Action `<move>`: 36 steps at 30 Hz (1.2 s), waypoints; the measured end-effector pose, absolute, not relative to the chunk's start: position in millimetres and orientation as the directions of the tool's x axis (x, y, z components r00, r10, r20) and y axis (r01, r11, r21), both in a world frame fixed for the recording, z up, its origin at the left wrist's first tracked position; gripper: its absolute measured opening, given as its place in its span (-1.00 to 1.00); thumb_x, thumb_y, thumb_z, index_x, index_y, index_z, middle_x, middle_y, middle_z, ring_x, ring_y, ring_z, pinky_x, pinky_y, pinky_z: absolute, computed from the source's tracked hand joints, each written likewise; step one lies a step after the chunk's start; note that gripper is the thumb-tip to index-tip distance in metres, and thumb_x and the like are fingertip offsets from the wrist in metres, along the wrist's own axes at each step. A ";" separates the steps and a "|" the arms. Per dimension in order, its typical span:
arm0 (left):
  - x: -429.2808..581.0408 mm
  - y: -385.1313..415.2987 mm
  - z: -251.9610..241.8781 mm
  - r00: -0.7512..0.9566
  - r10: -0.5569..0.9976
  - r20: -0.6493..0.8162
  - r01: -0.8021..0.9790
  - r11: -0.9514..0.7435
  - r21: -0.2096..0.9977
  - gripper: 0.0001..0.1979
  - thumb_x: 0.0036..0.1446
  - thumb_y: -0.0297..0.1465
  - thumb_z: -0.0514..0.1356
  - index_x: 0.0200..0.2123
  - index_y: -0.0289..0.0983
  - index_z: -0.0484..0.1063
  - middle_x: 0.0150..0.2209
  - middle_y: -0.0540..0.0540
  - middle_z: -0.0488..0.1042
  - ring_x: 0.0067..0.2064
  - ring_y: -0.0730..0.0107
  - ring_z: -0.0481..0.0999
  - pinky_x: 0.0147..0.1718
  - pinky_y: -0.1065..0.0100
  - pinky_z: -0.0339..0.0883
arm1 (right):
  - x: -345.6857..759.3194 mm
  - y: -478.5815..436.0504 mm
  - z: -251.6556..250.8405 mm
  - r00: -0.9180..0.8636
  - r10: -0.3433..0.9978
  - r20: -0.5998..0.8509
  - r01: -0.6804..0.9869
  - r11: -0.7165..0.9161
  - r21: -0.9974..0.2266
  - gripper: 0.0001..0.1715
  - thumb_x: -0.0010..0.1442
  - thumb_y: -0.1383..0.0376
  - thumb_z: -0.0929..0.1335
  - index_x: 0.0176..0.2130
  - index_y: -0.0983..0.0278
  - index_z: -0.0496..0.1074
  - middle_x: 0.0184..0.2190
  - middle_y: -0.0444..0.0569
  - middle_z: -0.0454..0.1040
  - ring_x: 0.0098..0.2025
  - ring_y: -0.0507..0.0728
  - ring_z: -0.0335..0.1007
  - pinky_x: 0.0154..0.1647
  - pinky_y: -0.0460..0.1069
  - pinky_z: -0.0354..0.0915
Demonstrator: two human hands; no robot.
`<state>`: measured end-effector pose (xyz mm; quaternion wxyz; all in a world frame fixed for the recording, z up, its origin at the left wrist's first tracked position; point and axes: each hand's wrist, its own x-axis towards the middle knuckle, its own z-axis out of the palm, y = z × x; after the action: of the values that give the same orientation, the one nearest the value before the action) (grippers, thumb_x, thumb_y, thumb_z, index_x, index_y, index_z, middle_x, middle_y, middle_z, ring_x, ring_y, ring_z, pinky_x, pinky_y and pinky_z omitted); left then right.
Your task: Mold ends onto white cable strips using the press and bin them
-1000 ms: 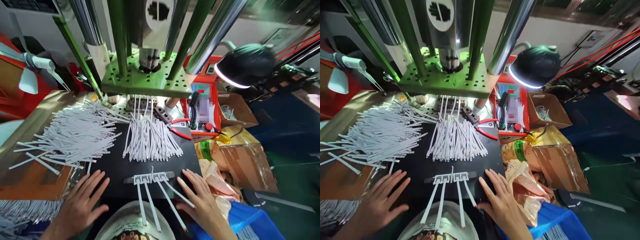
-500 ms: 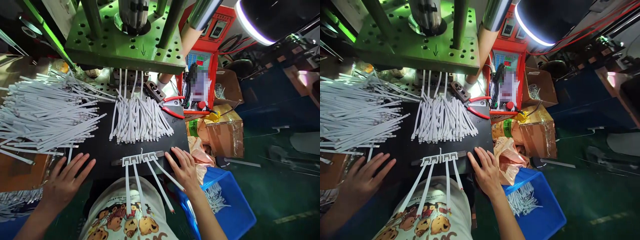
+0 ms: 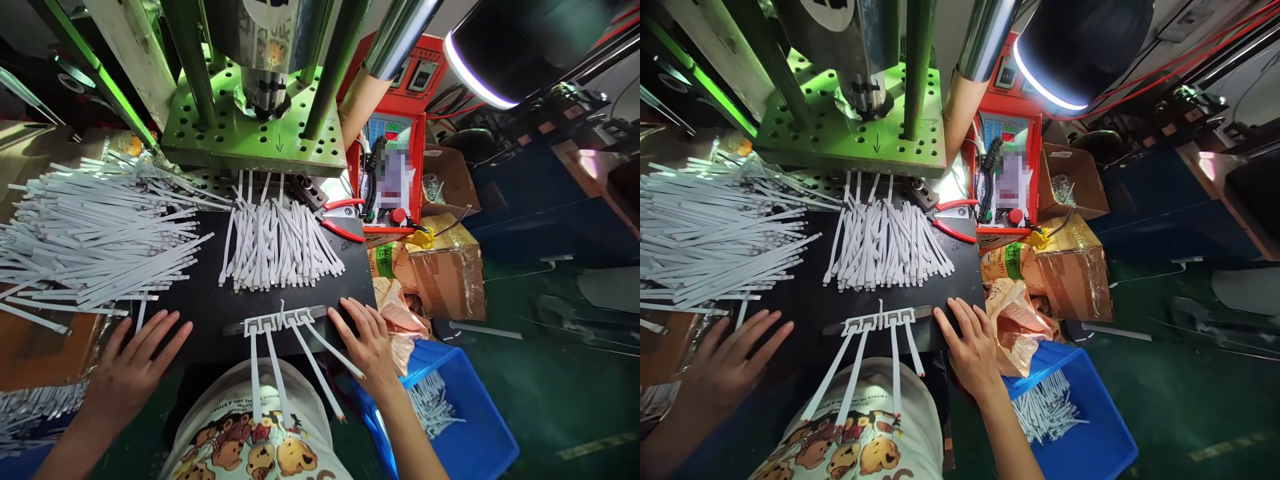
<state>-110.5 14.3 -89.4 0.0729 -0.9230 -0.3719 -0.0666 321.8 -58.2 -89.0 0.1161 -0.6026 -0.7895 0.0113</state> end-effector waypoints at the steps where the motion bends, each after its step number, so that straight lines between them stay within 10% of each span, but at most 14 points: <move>1: -106.2 14.2 -85.6 0.707 0.685 0.176 0.704 -0.706 -0.081 -0.32 0.28 -0.57 0.08 0.41 -0.19 -0.02 0.25 -0.33 0.31 0.26 -0.12 0.32 0.33 -0.22 -0.11 | 321.6 -57.9 -85.5 -0.246 0.955 0.164 0.943 0.275 -0.187 -0.35 0.25 0.38 0.30 0.30 0.20 0.24 0.25 0.22 0.26 0.27 0.38 0.21 0.21 0.34 0.16; 6: -61.3 16.4 -64.5 0.698 0.670 0.252 0.688 -0.726 0.025 -0.45 0.32 -0.17 0.15 0.26 -0.33 0.25 0.08 -0.35 0.44 0.04 -0.09 0.47 0.03 -0.08 0.25 | 310.0 -45.7 -70.6 -0.224 0.949 0.223 0.813 0.308 -0.494 -0.42 0.29 0.18 0.37 0.25 0.18 0.26 0.16 0.19 0.34 0.21 0.33 0.28 0.15 0.29 0.32; 16: -14.1 38.0 -69.6 0.750 0.657 0.074 0.560 -0.691 0.458 -0.78 0.33 -0.60 -0.05 -0.31 -0.28 0.30 -0.33 -0.07 0.30 -0.30 0.30 0.30 -0.32 0.26 0.22 | 293.1 63.3 -44.5 -0.611 0.780 0.135 0.496 0.510 -0.703 -0.68 0.35 0.44 0.24 -0.17 0.22 0.56 -0.24 -0.03 0.60 -0.24 0.05 0.55 -0.23 -0.09 0.44; 22: -14.6 35.6 -73.9 0.682 0.722 0.117 0.627 -0.660 0.414 -0.78 0.29 -0.66 -0.03 -0.27 -0.27 0.29 -0.31 -0.06 0.32 -0.27 0.28 0.32 -0.31 0.26 0.23 | 228.6 129.1 -44.3 -0.299 0.859 0.415 0.508 0.512 -0.693 -0.70 0.28 0.46 0.21 -0.26 0.28 0.51 -0.36 -0.03 0.56 -0.39 0.04 0.51 -0.35 -0.11 0.41; 28: -12.1 35.4 -78.7 0.678 0.708 0.198 0.610 -0.692 0.386 -0.76 0.30 -0.67 -0.06 -0.20 -0.29 0.32 -0.30 -0.07 0.35 -0.26 0.28 0.39 -0.32 0.28 0.30 | 242.4 142.3 -34.7 0.157 0.926 0.342 0.449 0.242 -0.860 -0.79 0.26 0.36 0.23 -0.23 0.25 0.45 -0.41 -0.07 0.55 -0.44 0.08 0.55 -0.44 -0.08 0.45; 36: -6.1 87.4 -29.3 0.683 0.598 0.419 0.451 -0.797 0.402 -0.77 0.41 -0.40 0.03 0.06 -0.25 0.34 -0.15 -0.08 0.49 -0.16 0.36 0.52 -0.18 0.37 0.39 | 262.0 105.6 -16.5 0.096 0.883 0.460 0.641 0.298 -0.707 -0.82 0.27 0.36 0.28 -0.24 0.26 0.49 -0.41 -0.06 0.59 -0.39 0.08 0.53 -0.36 -0.07 0.36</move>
<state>-6.1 87.4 -29.3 -0.1343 -0.9073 -0.2892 -0.2739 262.0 105.6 -16.5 0.4628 -0.5777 -0.6595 0.1306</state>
